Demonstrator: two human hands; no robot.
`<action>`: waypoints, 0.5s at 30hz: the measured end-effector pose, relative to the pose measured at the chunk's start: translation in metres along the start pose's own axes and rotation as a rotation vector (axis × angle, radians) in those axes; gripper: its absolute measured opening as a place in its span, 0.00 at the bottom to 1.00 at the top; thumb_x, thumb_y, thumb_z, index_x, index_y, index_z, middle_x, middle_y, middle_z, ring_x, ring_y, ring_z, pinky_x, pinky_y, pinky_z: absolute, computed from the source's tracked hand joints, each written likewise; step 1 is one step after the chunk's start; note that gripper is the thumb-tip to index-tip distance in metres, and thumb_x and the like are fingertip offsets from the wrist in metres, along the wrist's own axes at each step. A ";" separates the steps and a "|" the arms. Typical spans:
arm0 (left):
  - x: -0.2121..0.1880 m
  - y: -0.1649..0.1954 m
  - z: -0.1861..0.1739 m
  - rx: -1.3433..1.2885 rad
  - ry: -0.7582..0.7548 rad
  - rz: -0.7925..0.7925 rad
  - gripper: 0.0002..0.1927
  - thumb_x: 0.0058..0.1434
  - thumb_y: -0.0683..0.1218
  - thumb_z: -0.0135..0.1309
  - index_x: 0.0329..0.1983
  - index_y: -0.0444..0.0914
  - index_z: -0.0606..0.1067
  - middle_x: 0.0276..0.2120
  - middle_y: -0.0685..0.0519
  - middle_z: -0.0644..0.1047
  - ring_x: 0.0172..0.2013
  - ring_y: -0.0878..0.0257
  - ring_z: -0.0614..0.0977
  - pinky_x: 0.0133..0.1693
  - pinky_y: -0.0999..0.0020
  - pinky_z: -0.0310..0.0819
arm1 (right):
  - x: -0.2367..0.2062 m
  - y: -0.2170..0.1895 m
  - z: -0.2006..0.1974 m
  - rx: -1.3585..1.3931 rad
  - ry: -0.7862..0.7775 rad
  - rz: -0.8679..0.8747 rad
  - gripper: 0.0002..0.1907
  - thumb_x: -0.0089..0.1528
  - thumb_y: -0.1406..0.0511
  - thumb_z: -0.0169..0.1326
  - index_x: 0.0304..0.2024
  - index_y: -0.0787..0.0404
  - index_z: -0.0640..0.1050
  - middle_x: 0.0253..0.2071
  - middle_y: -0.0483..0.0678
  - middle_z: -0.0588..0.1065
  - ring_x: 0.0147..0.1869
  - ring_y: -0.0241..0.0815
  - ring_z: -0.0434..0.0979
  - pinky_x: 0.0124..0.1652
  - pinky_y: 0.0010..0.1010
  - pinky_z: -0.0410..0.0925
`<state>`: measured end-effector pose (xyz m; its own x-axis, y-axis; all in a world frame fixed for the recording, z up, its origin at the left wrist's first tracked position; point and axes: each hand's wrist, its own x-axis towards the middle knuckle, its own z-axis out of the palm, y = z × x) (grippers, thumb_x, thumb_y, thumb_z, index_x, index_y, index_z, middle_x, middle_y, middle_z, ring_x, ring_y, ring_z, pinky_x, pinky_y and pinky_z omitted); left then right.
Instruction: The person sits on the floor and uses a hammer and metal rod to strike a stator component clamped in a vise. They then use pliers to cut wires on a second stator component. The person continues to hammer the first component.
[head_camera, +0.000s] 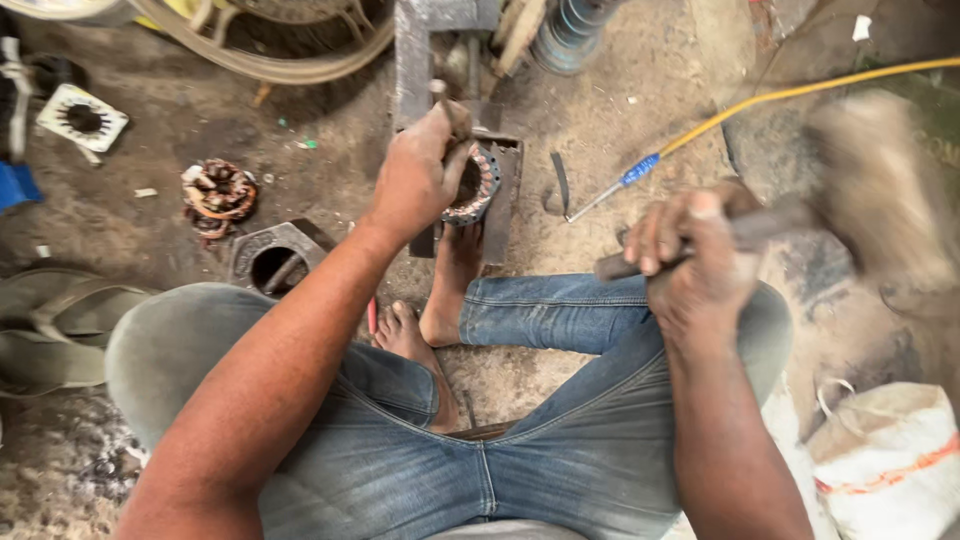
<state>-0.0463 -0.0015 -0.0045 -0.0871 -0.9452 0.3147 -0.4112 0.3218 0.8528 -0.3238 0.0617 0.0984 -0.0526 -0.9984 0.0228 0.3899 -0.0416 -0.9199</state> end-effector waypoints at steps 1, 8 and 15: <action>-0.002 -0.005 0.003 -0.011 0.001 -0.022 0.10 0.64 0.38 0.60 0.45 0.33 0.72 0.38 0.41 0.79 0.41 0.42 0.82 0.42 0.54 0.76 | 0.002 0.003 0.005 -0.058 0.029 0.011 0.14 0.69 0.63 0.61 0.37 0.57 0.67 0.22 0.46 0.64 0.20 0.40 0.65 0.25 0.35 0.65; 0.002 -0.025 0.016 -0.050 -0.012 -0.013 0.08 0.64 0.39 0.60 0.44 0.36 0.74 0.37 0.44 0.81 0.41 0.46 0.85 0.42 0.56 0.79 | 0.013 0.014 0.015 -0.166 0.057 0.094 0.15 0.68 0.64 0.61 0.35 0.58 0.67 0.21 0.47 0.65 0.21 0.40 0.65 0.26 0.35 0.65; 0.004 -0.022 0.012 0.036 -0.070 0.015 0.08 0.64 0.39 0.59 0.45 0.36 0.73 0.35 0.43 0.81 0.38 0.44 0.83 0.39 0.53 0.77 | 0.010 0.021 0.007 -0.173 0.005 0.099 0.16 0.69 0.64 0.62 0.35 0.58 0.66 0.22 0.47 0.65 0.21 0.39 0.66 0.26 0.34 0.66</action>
<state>-0.0486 -0.0134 -0.0270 -0.1559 -0.9421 0.2969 -0.4415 0.3353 0.8322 -0.3097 0.0503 0.0823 -0.0263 -0.9970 -0.0731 0.2296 0.0651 -0.9711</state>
